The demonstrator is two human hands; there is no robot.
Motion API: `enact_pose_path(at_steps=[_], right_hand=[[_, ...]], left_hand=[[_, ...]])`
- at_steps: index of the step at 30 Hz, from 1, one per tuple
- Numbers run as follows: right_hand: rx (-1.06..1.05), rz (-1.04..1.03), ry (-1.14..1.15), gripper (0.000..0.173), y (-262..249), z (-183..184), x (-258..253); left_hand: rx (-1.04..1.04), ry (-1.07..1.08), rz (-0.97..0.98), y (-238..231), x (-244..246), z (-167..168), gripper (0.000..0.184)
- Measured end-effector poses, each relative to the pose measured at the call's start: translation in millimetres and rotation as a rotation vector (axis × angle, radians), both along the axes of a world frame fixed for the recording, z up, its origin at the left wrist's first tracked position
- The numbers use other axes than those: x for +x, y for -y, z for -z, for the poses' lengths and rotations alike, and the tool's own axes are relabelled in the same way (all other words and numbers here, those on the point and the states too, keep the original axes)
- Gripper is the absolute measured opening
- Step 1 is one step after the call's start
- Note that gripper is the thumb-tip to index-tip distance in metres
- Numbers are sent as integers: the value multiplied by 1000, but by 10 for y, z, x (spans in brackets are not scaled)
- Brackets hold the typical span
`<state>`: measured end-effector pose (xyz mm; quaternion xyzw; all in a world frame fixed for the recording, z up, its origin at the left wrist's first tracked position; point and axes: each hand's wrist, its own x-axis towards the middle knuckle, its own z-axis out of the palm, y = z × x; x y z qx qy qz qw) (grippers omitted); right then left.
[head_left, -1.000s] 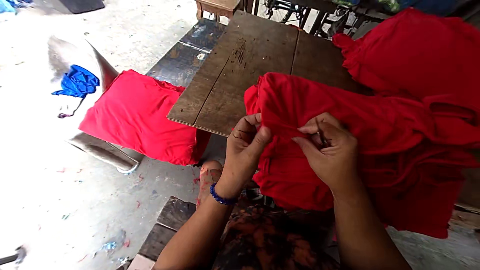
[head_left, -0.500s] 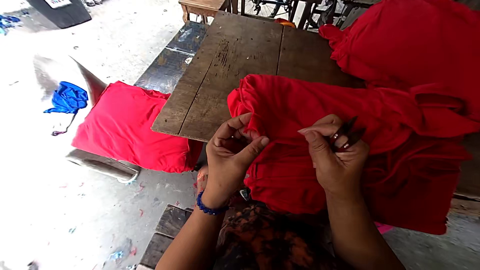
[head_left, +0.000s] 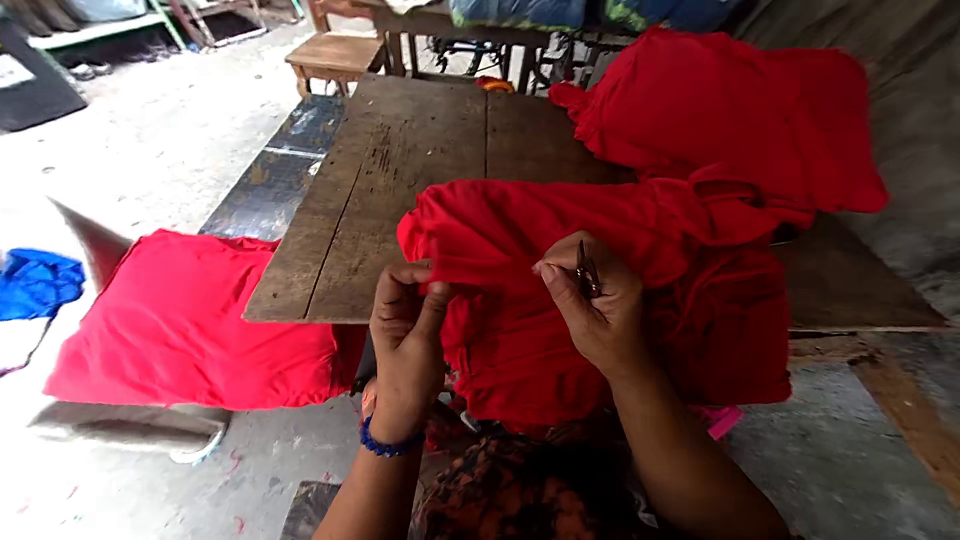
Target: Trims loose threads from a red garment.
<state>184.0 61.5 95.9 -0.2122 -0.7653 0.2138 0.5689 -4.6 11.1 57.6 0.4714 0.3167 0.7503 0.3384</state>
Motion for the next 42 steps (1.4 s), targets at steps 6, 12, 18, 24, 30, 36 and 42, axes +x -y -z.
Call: enact_pose_path(at_steps=[6, 12, 18, 24, 30, 36, 42], right_hand=[[-122, -26, 36, 27, -54, 69, -87], [21, 113, 150, 11, -112, 159, -171], [36, -10, 55, 12, -148, 78, -91], [81, 11, 100, 10, -83, 146, 40], [167, 55, 309, 8, 0, 284, -19], [196, 101, 406, 10, 20, 296, -59], [-96, -86, 347, 26, 66, 82, 32]], left_hand=[[97, -137, -186, -238, 128, -59, 13], [136, -121, -237, -286, 227, -184, 26], [99, -304, -366, -208, 114, -152, 39], [-14, -536, -664, -33, 2, -25, 27], [-303, 302, -48, 159, 89, -193, 29], [6, 465, 106, 158, 87, -114, 53], [-42, 272, -120, 87, 127, -86, 30]])
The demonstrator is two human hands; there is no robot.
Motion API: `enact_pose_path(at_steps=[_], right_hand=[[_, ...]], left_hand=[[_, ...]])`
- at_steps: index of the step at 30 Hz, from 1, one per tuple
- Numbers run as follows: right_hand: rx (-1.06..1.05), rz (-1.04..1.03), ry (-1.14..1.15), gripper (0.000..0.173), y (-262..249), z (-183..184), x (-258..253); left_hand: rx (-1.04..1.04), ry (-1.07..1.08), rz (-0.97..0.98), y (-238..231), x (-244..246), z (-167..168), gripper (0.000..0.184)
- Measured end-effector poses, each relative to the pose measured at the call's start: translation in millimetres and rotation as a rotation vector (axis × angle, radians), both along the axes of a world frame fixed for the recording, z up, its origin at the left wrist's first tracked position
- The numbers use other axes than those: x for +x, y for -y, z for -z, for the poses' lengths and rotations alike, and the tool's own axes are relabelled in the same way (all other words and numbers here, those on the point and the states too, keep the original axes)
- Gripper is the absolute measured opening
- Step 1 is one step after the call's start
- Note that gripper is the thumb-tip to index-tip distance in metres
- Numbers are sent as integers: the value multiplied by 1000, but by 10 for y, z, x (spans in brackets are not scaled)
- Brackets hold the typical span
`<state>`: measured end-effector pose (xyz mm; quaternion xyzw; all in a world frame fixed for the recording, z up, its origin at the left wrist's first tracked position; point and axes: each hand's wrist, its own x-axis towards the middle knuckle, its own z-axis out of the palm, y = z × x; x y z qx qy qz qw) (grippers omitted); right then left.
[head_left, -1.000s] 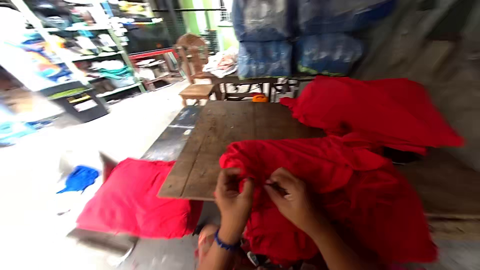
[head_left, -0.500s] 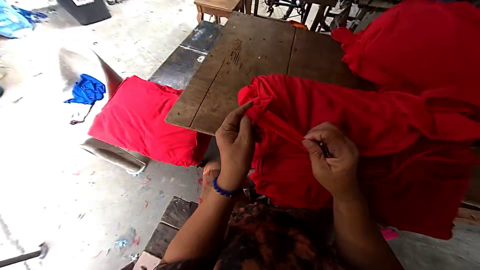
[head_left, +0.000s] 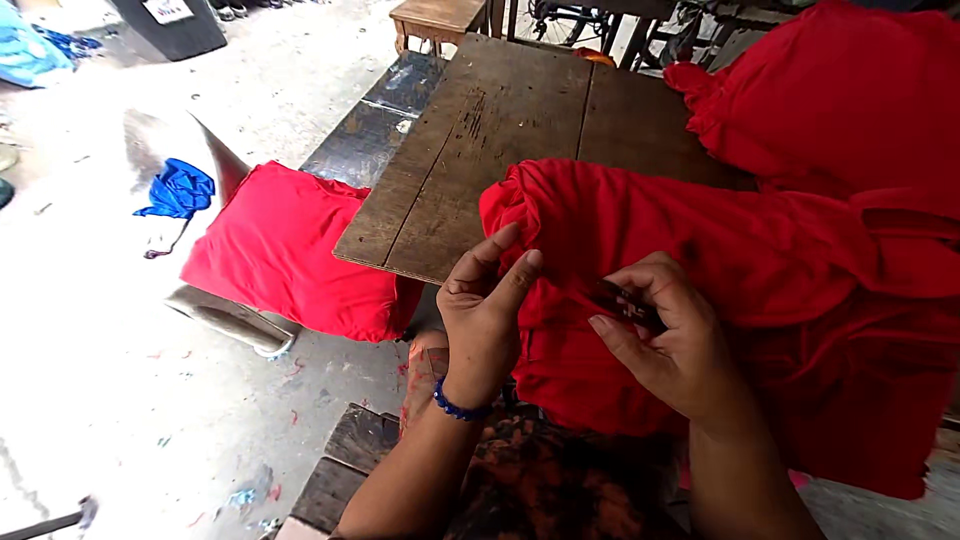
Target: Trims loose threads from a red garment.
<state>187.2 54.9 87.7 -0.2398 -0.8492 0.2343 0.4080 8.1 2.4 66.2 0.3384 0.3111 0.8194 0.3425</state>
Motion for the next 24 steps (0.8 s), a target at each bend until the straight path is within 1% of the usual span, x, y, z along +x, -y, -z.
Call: enact_pose_path(at_steps=[2, 5, 8, 12, 18, 22, 24], right_hand=[[-15, -35, 3, 26, 36, -99, -4], [84, 60, 25, 26, 94, -156, -88], [180, 163, 112, 30, 123, -141, -157], [254, 193, 183, 27, 124, -83, -218], [364, 257, 189, 25, 141, -81, -317], [440, 285, 193, 23, 146, -69, -353], [447, 305, 193, 23, 137, -51, -355]], left_hand=[[15, -50, -44, -15, -5, 48, 16], [68, -89, -54, -8, -14, 97, 12], [129, -111, -50, 0, -16, 138, 8], [194, -165, -44, 10, -29, 187, 4], [243, -390, -104, 24, 0, 281, 6], [254, -464, -95, 40, 8, 288, 4], [245, -465, -88, 48, 2, 296, 3]])
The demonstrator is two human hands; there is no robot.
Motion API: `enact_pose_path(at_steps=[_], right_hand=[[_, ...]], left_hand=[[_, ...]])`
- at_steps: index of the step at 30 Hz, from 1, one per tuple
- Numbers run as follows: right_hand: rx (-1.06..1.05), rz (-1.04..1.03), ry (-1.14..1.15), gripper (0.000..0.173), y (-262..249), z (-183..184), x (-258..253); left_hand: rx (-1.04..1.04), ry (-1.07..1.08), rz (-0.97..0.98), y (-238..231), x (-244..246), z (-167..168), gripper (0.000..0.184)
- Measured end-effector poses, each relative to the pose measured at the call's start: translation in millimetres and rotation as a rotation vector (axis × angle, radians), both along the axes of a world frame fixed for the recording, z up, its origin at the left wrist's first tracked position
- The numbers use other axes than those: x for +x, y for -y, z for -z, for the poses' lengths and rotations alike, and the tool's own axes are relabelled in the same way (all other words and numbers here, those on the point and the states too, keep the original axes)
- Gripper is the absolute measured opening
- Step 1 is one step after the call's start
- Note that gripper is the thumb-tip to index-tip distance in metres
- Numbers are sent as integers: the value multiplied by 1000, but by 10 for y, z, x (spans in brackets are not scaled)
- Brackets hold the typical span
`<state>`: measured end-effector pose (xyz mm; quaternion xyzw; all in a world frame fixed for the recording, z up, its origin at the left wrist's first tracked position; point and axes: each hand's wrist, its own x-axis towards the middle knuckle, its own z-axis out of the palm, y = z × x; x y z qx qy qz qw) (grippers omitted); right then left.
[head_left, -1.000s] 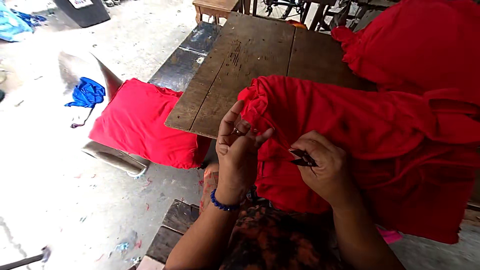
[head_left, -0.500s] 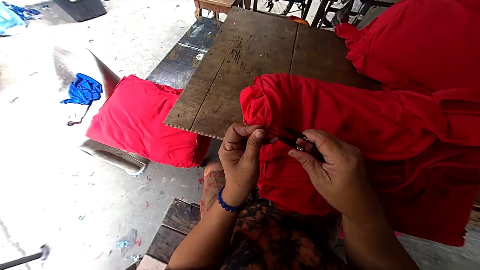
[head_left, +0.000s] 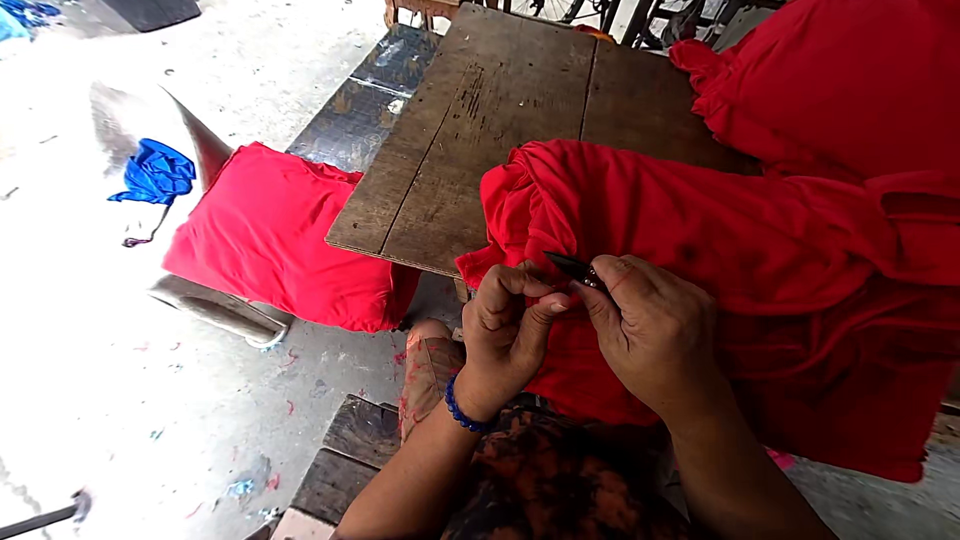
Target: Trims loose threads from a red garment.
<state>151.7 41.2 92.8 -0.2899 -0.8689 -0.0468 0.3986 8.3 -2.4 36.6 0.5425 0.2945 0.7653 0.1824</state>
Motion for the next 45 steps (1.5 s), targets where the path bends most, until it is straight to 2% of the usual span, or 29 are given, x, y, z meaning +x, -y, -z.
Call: enact_pose_path(at_steps=[3, 6, 9, 12, 14, 16, 18, 20, 25, 30, 43, 45], right_hand=[[-155, -17, -107, 23, -52, 48, 58], [-410, -100, -274, 19, -129, 104, 158], [-508, -173, -356, 14, -131, 113, 198], [-517, -199, -345, 13, -122, 124, 204], [-513, -215, -335, 13, -112, 138, 219], [-513, -224, -335, 14, -104, 147, 228], [-512, -235, -336, 15, -92, 144, 235], [-499, -240, -324, 17, -77, 138, 244], [-374, -197, -211, 24, 10, 101, 211], [-226, -115, -69, 26, 79, 51, 104], [-76, -18, -38, 25, 123, 38, -29], [-96, 4, -49, 24, 116, 37, -17]], left_hand=[[-60, 189, 121, 23, -17, 1, 5], [-71, 388, 260, 22, -74, -43, 24], [-94, 421, 279, 20, -86, -89, 55], [-133, 384, 200, 14, -43, -130, 65], [-150, 330, 93, 12, -24, -121, 55], [-166, 280, -9, 9, -22, -95, 34], [-184, 251, -28, 25, -27, -88, 19], [-178, 289, 12, 38, -26, -100, 13], [-157, 388, 84, 65, -15, -123, 9], [-105, 346, 117, 79, 0, -56, 8], [-33, 130, 30, 90, 33, 93, 7], [-44, 181, 72, 96, 48, 95, 6]])
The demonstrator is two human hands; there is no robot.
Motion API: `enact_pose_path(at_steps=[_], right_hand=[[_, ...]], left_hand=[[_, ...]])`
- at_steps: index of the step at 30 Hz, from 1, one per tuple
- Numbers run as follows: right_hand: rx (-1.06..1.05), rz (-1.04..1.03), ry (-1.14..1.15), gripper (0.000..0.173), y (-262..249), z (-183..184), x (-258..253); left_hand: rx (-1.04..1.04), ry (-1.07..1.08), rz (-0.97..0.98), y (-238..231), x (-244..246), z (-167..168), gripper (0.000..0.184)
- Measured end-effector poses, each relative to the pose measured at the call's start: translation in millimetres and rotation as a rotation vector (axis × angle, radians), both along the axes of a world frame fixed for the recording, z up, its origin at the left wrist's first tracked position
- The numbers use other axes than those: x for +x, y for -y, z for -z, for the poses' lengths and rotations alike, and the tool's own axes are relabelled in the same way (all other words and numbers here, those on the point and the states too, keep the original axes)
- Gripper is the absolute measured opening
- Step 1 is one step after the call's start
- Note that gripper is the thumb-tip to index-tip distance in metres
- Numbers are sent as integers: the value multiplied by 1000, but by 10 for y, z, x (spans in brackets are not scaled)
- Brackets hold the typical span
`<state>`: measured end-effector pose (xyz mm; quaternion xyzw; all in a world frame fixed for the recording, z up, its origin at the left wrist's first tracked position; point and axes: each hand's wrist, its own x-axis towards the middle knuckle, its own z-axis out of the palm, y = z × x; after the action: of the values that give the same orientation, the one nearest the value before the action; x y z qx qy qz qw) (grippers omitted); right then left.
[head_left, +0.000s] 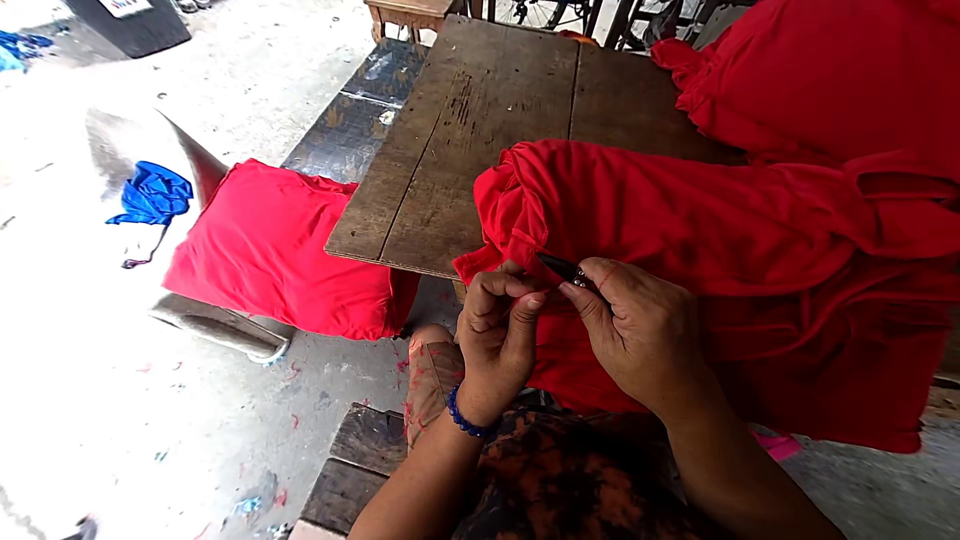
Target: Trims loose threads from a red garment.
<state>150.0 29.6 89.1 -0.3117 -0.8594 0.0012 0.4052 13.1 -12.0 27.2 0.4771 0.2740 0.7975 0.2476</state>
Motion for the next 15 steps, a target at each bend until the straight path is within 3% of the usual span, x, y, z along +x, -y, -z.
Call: enact_pose_path(at_steps=[4, 8, 12, 15], right_hand=[[-290, -46, -199, 21, -131, 15, 151], [-553, -184, -421, 14, -210, 18, 229], [-581, -250, -403, 14, -194, 43, 233], [-581, -274, -392, 12, -179, 55, 221]], left_hand=[[-110, 196, 88, 4, -77, -101, 14], [-90, 258, 125, -43, -174, -95, 23], [-82, 118, 67, -83, -123, -107, 63], [-119, 17, -49, -137, -1, -132, 80]])
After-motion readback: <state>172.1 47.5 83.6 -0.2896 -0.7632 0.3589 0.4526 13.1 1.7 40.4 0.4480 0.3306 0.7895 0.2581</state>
